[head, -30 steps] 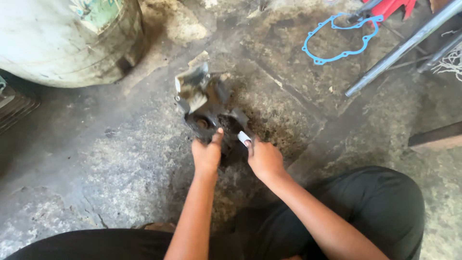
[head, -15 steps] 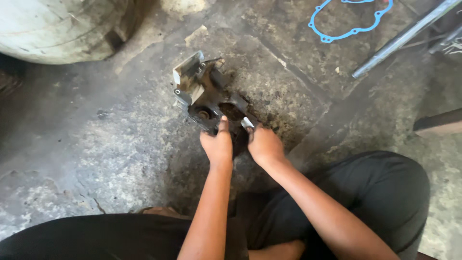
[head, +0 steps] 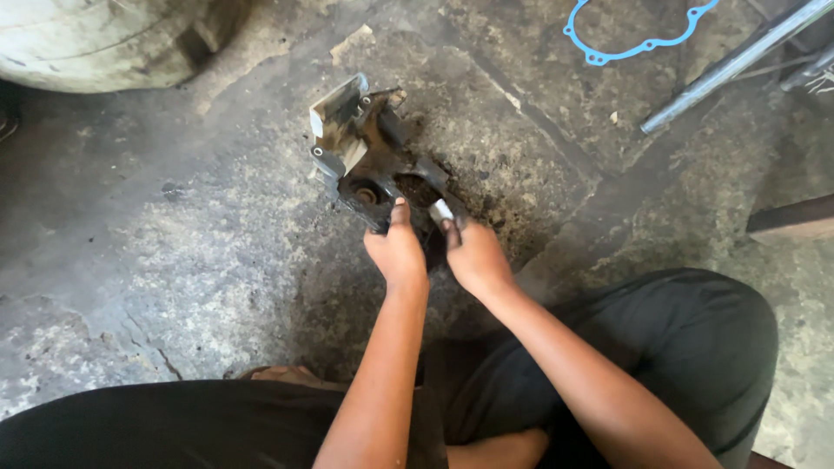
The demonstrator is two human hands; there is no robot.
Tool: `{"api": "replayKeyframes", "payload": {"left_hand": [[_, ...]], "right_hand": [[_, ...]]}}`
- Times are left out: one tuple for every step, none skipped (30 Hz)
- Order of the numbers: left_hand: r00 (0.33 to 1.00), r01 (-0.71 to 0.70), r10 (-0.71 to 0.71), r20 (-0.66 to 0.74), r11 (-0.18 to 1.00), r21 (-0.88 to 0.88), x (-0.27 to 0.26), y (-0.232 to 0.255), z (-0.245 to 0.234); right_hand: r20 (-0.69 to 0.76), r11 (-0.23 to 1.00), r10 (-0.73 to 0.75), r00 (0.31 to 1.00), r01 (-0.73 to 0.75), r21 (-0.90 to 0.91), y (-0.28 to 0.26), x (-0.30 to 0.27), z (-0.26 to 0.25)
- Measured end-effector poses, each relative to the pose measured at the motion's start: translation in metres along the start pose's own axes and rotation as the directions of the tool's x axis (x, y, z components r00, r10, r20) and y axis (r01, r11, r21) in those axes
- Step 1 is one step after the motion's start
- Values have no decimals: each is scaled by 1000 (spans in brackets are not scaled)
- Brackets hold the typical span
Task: The person is cleaning a dirty metal engine part using a metal scraper. They hold the part with one hand and scrape off grime and residue with the other, repeatedly turning the object to access different surfaces and crevices.
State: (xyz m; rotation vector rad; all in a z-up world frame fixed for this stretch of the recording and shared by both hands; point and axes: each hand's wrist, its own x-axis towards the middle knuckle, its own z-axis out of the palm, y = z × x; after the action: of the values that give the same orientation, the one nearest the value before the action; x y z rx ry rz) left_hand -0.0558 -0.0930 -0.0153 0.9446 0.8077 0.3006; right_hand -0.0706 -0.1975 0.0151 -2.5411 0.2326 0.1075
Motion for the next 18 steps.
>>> {"api": "replayKeyframes", "payload": {"left_hand": [[1000,5,-4,13,1000,-19,1,0,0],[1000,9,-8,30,999,-33,2,1,-1],[999,14,-12,46,999,-48,3,1,-3],[999,8,-6,41,999,-37,2,0,-3],[999,2,-1,37,1000,-27,3,-1,-3],[999,-5,6,35,1000,-19,4,-2,-1],[1000,9,-9,21,1000,4,5,-3,0],[1000,22,-22,5,999,26,6,-3,-1],[999,36,-35,-12,998,48,6,-3,-1],[1000,23,-23,0,999,41,6,-4,-1],[1000,10,-10,11,999,34,6,-4,-1],[1000,-6,5,22,1000,27,6,-4,-2],[1000,-5,5,25,1000,26,5,-3,-3],[1000,-9,8,29,1000,25,5,-2,-3],[999,-13,12,33,1000,23,5,-1,-2],[1000,-8,7,24,999,39,6,0,-2],[1000,-3,2,15,999,54,6,0,-2],[1000,8,-9,7,997,71,5,-1,-2]], "right_hand": [[-67,998,-40,997,42,38,-5,0,-5],[-138,994,-73,988,84,76,-11,0,-9],[-156,988,-68,985,88,124,-15,0,-15],[-175,981,-65,982,95,167,-16,0,-24],[-194,973,-61,979,102,209,-16,-1,-29],[-231,977,-124,965,159,141,-16,-2,-31],[-262,974,-188,947,213,71,-14,-7,-31],[-286,964,-256,924,267,0,-11,-12,-29],[-237,947,-320,917,317,-54,-10,-17,-25],[-187,924,-381,906,367,-105,-11,-22,-19],[-133,896,-437,890,417,-153,-13,-25,-15],[-122,878,-462,878,433,-206,-15,-27,-14],[-110,856,-486,867,447,-259,-18,-29,-14],[-99,832,-511,854,462,-308,-23,-30,-16],[-27,851,-458,888,430,-302,-26,-32,-20],[47,869,-400,915,395,-297,-27,-34,-24],[120,885,-339,933,359,-296,-27,-36,-25],[63,934,-308,949,315,-172,-25,-37,-24]]}}
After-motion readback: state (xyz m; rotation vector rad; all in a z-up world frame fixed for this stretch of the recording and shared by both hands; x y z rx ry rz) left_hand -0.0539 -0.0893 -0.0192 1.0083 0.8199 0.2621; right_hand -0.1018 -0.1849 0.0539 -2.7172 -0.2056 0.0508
